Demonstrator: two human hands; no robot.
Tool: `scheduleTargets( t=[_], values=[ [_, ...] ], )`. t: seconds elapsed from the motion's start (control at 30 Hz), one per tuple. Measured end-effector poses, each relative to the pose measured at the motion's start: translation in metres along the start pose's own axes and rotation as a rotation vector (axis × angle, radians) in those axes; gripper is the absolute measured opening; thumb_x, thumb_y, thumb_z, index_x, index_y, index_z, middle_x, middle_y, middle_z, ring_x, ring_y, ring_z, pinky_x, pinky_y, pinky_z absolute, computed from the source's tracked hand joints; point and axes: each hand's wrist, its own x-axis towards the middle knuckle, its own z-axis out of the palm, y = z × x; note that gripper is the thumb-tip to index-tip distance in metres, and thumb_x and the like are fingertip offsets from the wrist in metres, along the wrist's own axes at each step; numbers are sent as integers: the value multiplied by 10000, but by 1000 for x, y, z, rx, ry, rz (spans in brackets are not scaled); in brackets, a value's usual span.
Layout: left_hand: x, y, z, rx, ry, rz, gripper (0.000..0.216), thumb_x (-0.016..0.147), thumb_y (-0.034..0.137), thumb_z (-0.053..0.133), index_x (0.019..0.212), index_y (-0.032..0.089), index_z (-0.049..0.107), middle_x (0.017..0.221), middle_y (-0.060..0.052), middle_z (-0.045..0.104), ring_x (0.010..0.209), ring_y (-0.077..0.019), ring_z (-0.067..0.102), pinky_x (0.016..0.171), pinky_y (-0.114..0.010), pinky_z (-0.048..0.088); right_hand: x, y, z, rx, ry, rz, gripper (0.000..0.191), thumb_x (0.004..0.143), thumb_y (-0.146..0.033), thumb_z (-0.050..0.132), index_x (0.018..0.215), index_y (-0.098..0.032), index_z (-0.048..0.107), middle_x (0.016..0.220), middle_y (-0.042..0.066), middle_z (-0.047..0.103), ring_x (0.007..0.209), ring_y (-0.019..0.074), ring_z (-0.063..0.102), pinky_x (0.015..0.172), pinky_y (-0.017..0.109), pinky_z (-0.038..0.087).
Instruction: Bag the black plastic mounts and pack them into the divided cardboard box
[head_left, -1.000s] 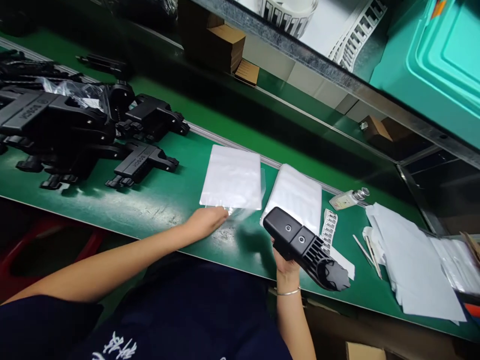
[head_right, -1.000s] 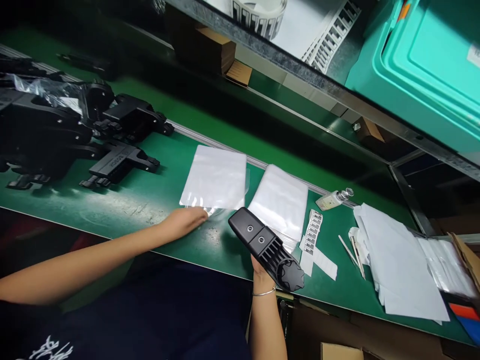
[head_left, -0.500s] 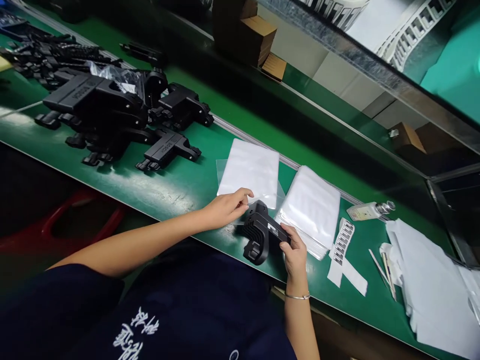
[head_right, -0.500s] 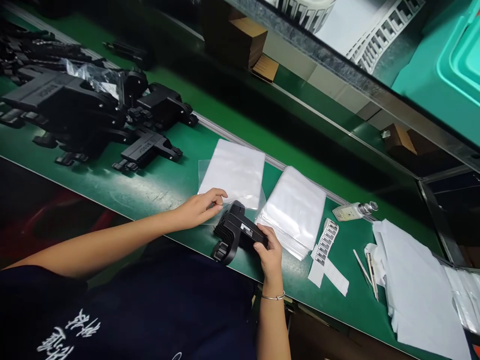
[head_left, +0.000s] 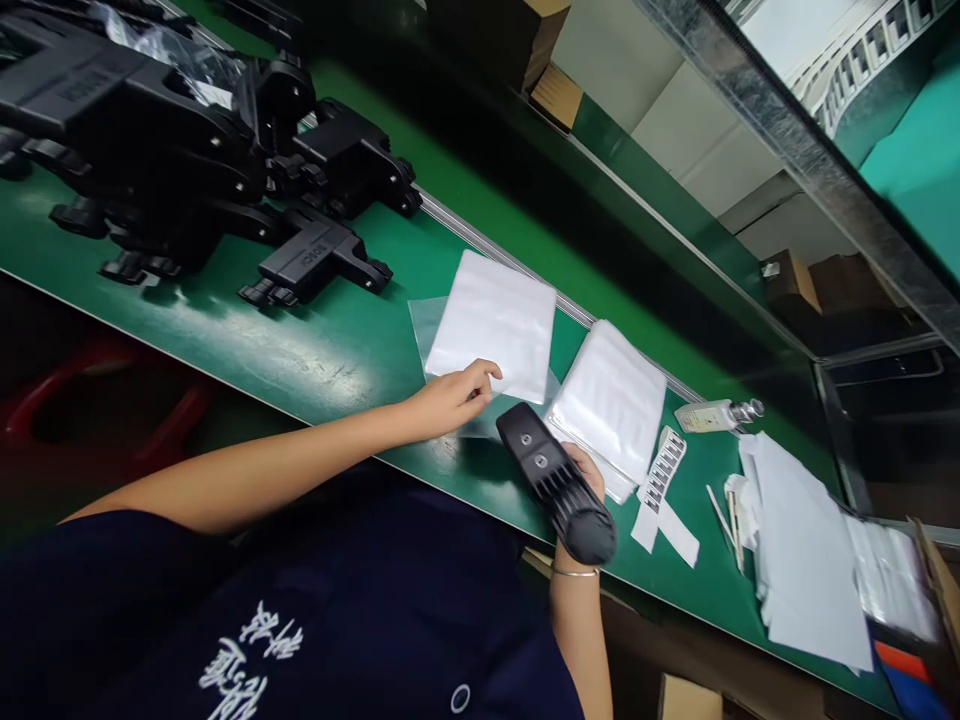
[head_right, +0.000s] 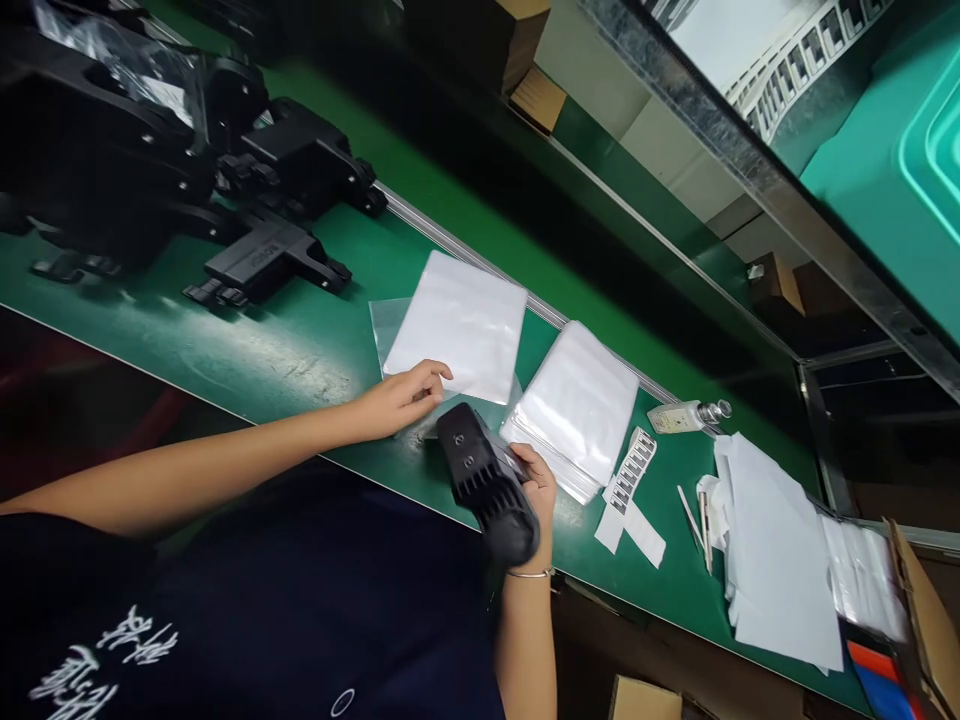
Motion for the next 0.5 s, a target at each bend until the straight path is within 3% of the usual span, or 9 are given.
scheduleTargets(
  t=[0.17,0.33,0.4,0.5],
  values=[
    [-15,22,-7,159,-88,158,304,895,209,416,1195,214,465,858,0,666,780,-171,644,735,-275,462,14,-19,11,-140,47,17,413,775,-443,687,1103,-192,689,1097,104,686,1045,260,628,934,439,484],
    [-24,15,-10,434,-79,224,278,933,197,381,1180,192,508,947,-53,712,840,-215,692,730,-305,492,9,-31,33,-334,370,5,440,812,-428,662,1161,-164,617,1093,119,671,992,246,628,891,424,497],
    [-18,18,-7,462,-84,242,292,939,208,389,1207,191,504,942,-56,721,830,-218,701,722,-309,502,10,-32,42,-406,384,-131,386,826,-405,661,1117,-156,615,1044,119,673,978,248,631,880,425,505],
    [-4,40,14,441,-40,319,329,940,202,380,1246,188,500,1002,-82,720,888,-224,699,748,-329,518,19,-31,57,-479,271,-409,297,885,-362,594,1106,-165,617,1050,129,675,999,256,633,890,451,512]
  ],
)
